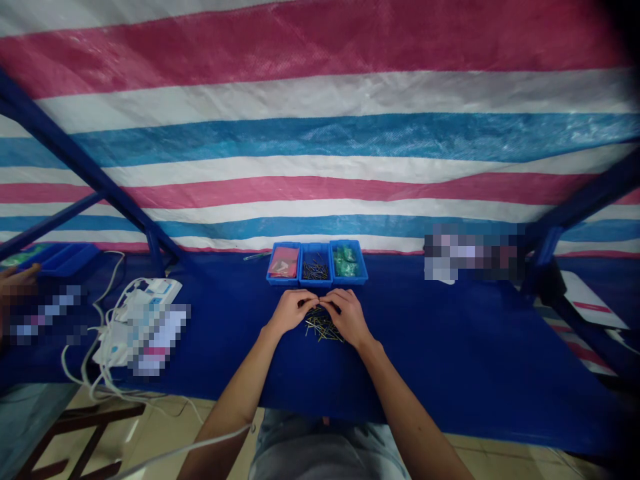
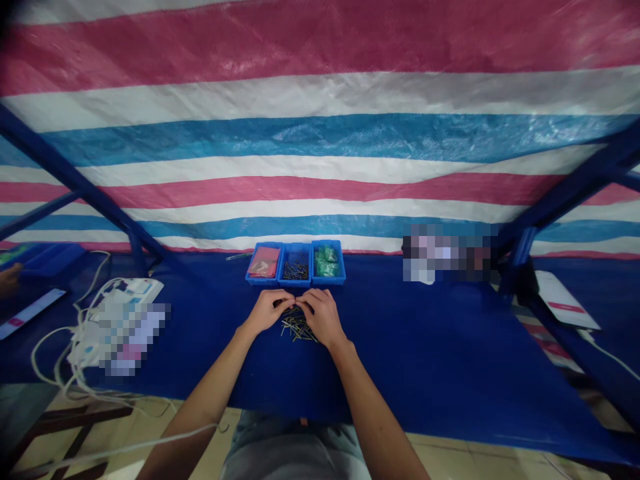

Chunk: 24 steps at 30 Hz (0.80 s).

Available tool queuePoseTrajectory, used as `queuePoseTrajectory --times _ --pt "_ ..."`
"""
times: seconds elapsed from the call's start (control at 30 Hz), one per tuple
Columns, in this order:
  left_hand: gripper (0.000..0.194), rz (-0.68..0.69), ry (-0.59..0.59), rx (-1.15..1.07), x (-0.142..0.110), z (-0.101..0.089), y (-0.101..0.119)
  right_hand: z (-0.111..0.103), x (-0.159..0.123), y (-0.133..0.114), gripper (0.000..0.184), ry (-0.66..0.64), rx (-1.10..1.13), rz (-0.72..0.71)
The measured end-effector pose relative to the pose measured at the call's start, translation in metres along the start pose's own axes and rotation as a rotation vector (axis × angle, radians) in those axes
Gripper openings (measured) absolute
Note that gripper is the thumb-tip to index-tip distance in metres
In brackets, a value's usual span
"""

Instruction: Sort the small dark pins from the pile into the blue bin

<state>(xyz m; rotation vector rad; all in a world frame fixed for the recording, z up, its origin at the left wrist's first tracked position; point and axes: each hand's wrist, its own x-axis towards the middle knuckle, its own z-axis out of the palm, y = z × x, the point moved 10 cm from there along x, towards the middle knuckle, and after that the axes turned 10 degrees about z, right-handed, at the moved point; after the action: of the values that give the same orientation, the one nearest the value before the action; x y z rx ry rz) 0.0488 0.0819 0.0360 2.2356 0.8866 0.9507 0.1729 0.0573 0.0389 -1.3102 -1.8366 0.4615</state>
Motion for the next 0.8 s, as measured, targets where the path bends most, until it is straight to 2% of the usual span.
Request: queuePoseTrajectory --times 0.3,0.8 --pt "0.026 -0.001 0.003 0.005 -0.0001 -0.0004 0.0005 -0.0001 0.0007 -0.0013 0.011 -0.016 -0.005 0.013" --pt "0.027 -0.014 0.009 0.013 0.0001 -0.0015 0.0014 0.0014 0.0004 -0.0002 0.019 -0.042 -0.033 0.029"
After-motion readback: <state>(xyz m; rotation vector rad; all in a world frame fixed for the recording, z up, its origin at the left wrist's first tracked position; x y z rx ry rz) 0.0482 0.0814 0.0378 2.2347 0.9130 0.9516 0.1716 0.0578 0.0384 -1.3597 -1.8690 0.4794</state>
